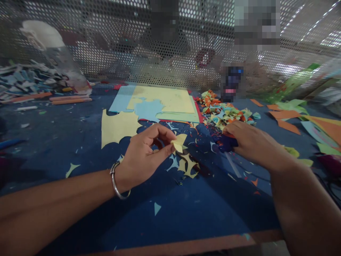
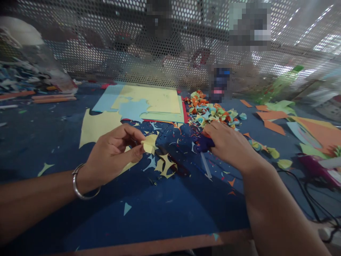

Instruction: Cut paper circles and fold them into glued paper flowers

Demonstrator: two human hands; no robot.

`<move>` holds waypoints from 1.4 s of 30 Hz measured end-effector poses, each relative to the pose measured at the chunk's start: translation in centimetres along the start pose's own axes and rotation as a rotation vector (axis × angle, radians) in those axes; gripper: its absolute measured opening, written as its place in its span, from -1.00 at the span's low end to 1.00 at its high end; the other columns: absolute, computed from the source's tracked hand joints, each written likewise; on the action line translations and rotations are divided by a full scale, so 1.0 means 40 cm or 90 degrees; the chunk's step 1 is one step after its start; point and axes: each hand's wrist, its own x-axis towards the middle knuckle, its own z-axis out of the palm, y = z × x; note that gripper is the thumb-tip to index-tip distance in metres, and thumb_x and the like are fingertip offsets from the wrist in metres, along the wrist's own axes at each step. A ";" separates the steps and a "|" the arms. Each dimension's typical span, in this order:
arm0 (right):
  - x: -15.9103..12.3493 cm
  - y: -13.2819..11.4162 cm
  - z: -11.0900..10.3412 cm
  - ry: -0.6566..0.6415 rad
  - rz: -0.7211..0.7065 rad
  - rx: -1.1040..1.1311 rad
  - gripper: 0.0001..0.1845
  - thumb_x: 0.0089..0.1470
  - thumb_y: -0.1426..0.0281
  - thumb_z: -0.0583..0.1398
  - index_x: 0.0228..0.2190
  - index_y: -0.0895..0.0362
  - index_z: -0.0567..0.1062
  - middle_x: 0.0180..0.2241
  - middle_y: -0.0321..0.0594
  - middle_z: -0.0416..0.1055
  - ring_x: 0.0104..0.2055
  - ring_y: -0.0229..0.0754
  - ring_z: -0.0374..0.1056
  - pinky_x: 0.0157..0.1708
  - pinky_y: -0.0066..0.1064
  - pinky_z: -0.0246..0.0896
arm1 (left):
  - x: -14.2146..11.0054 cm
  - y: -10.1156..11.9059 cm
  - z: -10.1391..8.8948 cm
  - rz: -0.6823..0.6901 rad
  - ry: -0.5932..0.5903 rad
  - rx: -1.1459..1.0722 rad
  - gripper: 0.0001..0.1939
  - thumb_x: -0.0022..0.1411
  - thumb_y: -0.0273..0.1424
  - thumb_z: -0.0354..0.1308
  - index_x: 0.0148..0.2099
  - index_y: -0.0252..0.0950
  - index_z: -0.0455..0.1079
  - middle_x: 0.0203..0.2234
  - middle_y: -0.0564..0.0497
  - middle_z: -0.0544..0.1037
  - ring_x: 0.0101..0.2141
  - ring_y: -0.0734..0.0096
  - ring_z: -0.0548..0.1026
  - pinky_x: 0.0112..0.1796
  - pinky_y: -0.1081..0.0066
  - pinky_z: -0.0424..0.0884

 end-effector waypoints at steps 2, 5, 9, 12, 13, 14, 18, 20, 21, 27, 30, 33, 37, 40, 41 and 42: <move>0.000 0.013 0.009 -0.035 -0.018 -0.023 -0.84 0.01 0.50 0.11 -0.30 0.09 0.34 -0.25 -0.11 0.33 -0.19 0.02 0.35 -0.20 -0.22 0.21 | 0.000 0.000 0.000 -0.003 -0.002 0.004 -0.86 0.23 -0.34 0.30 -0.20 -0.24 0.43 -0.43 0.01 0.52 -0.44 0.46 0.46 -0.47 0.46 0.45; 0.001 0.032 0.027 -0.033 -0.033 -0.024 -0.72 -0.05 0.50 0.12 -0.22 0.12 0.38 -0.20 -0.07 0.36 -0.13 0.07 0.37 -0.15 -0.17 0.24 | 0.001 -0.002 0.000 -0.006 -0.004 0.007 -0.86 0.24 -0.33 0.28 -0.20 -0.25 0.43 -0.42 0.00 0.54 -0.44 0.46 0.47 -0.46 0.46 0.46; 0.002 0.052 0.048 -0.039 -0.037 0.024 -0.68 -0.05 0.49 0.13 -0.18 0.12 0.41 -0.15 -0.07 0.41 -0.09 0.05 0.41 -0.11 -0.16 0.28 | 0.002 -0.004 0.002 0.001 -0.005 0.004 -0.86 0.24 -0.33 0.28 -0.19 -0.26 0.43 -0.43 0.01 0.54 -0.45 0.47 0.47 -0.45 0.46 0.45; -0.003 0.063 0.052 -0.052 -0.046 0.064 -0.64 -0.01 0.47 0.15 -0.11 0.12 0.42 -0.11 -0.03 0.44 -0.06 0.06 0.42 -0.07 -0.14 0.31 | 0.002 -0.003 0.001 0.005 -0.003 0.005 -0.87 0.25 -0.34 0.28 -0.20 -0.26 0.42 -0.44 0.01 0.53 -0.45 0.48 0.47 -0.44 0.46 0.44; -0.006 0.065 0.050 -0.055 -0.053 0.076 -0.62 0.00 0.45 0.15 -0.08 0.13 0.42 -0.09 0.00 0.45 -0.03 0.08 0.42 -0.04 -0.12 0.31 | 0.001 -0.003 0.001 0.005 -0.004 0.004 -0.87 0.25 -0.34 0.27 -0.20 -0.26 0.42 -0.43 0.01 0.53 -0.44 0.48 0.47 -0.44 0.46 0.44; -0.009 0.066 0.046 -0.059 -0.062 0.086 -0.60 0.02 0.43 0.17 -0.05 0.12 0.42 -0.06 0.01 0.45 -0.01 0.09 0.42 -0.02 -0.10 0.32 | 0.000 -0.002 0.000 0.003 -0.004 0.002 -0.87 0.25 -0.34 0.27 -0.20 -0.27 0.42 -0.43 0.01 0.53 -0.44 0.48 0.47 -0.44 0.47 0.43; -0.017 0.038 0.014 -0.028 -0.099 0.115 -0.57 0.10 0.35 0.19 0.03 0.08 0.42 0.06 0.02 0.42 0.11 0.14 0.37 0.10 -0.01 0.26 | -0.004 0.002 0.002 0.012 -0.005 0.014 -0.87 0.25 -0.35 0.27 -0.19 -0.27 0.43 -0.44 0.02 0.52 -0.45 0.49 0.45 -0.48 0.49 0.40; -0.014 -0.005 -0.003 0.038 -0.102 0.141 -0.66 0.16 0.29 0.20 -0.02 0.08 0.46 0.02 0.00 0.44 0.08 0.12 0.37 0.10 -0.02 0.25 | -0.005 0.004 0.004 0.029 -0.007 0.020 -0.89 0.26 -0.36 0.26 -0.20 -0.27 0.43 -0.45 0.04 0.51 -0.46 0.51 0.45 -0.46 0.50 0.40; -0.012 -0.034 -0.010 0.075 -0.088 0.156 -0.71 0.19 0.26 0.21 -0.07 0.08 0.48 -0.04 -0.03 0.46 0.03 0.07 0.40 0.06 -0.07 0.28 | -0.006 0.005 0.005 0.035 -0.008 0.018 -0.89 0.27 -0.37 0.26 -0.20 -0.27 0.43 -0.45 0.05 0.50 -0.46 0.52 0.45 -0.45 0.50 0.40; 0.004 -0.207 -0.006 0.159 -0.139 0.320 -0.84 0.21 0.28 0.27 -0.22 0.10 0.53 -0.24 -0.17 0.51 -0.18 -0.14 0.44 -0.13 -0.31 0.31 | -0.008 0.013 0.009 0.023 -0.032 -0.017 -0.91 0.30 -0.38 0.23 -0.17 -0.27 0.40 -0.43 0.08 0.48 -0.44 0.57 0.45 -0.40 0.54 0.41; 0.009 -0.242 0.005 0.177 -0.154 0.358 -0.90 0.22 0.36 0.27 -0.25 0.13 0.53 -0.27 -0.18 0.50 -0.19 -0.19 0.43 -0.15 -0.35 0.30 | -0.009 0.015 0.014 0.025 -0.027 -0.047 -0.88 0.28 -0.42 0.24 -0.15 -0.27 0.37 -0.38 0.09 0.48 -0.41 0.59 0.45 -0.37 0.57 0.42; 0.011 -0.248 0.011 0.181 -0.168 0.383 -0.95 0.24 0.44 0.24 -0.28 0.16 0.53 -0.30 -0.19 0.50 -0.24 -0.24 0.41 -0.18 -0.39 0.29 | -0.009 0.016 0.020 0.008 -0.025 -0.072 -0.85 0.27 -0.42 0.26 -0.13 -0.28 0.38 -0.39 0.09 0.49 -0.41 0.59 0.44 -0.38 0.59 0.41; 0.011 -0.246 0.012 0.189 -0.177 0.402 -0.91 0.24 0.51 0.21 -0.32 0.18 0.53 -0.34 -0.20 0.48 -0.27 -0.26 0.39 -0.22 -0.39 0.29 | -0.006 0.022 0.026 -0.026 -0.042 -0.083 -0.85 0.26 -0.39 0.27 -0.14 -0.31 0.47 -0.42 0.07 0.52 -0.40 0.57 0.46 -0.36 0.57 0.40; 0.010 -0.245 0.011 0.197 -0.178 0.402 -0.90 0.22 0.54 0.20 -0.34 0.19 0.53 -0.35 -0.19 0.47 -0.28 -0.25 0.38 -0.23 -0.38 0.29 | -0.003 0.024 0.027 -0.040 -0.059 -0.098 -0.88 0.26 -0.38 0.28 -0.17 -0.32 0.51 -0.41 0.05 0.56 -0.41 0.59 0.45 -0.37 0.58 0.38; 0.010 -0.245 0.010 0.196 -0.178 0.402 -0.89 0.21 0.54 0.20 -0.34 0.19 0.53 -0.36 -0.19 0.46 -0.28 -0.25 0.38 -0.23 -0.37 0.29 | -0.003 0.023 0.028 -0.046 -0.059 -0.107 -0.88 0.26 -0.38 0.28 -0.18 -0.32 0.52 -0.42 0.05 0.56 -0.42 0.59 0.45 -0.38 0.58 0.37; 0.010 -0.245 0.010 0.195 -0.178 0.403 -0.89 0.21 0.54 0.20 -0.35 0.19 0.53 -0.36 -0.19 0.46 -0.28 -0.24 0.37 -0.23 -0.37 0.29 | -0.003 0.022 0.028 -0.053 -0.057 -0.115 -0.88 0.26 -0.38 0.28 -0.19 -0.32 0.52 -0.42 0.05 0.57 -0.42 0.58 0.45 -0.39 0.57 0.37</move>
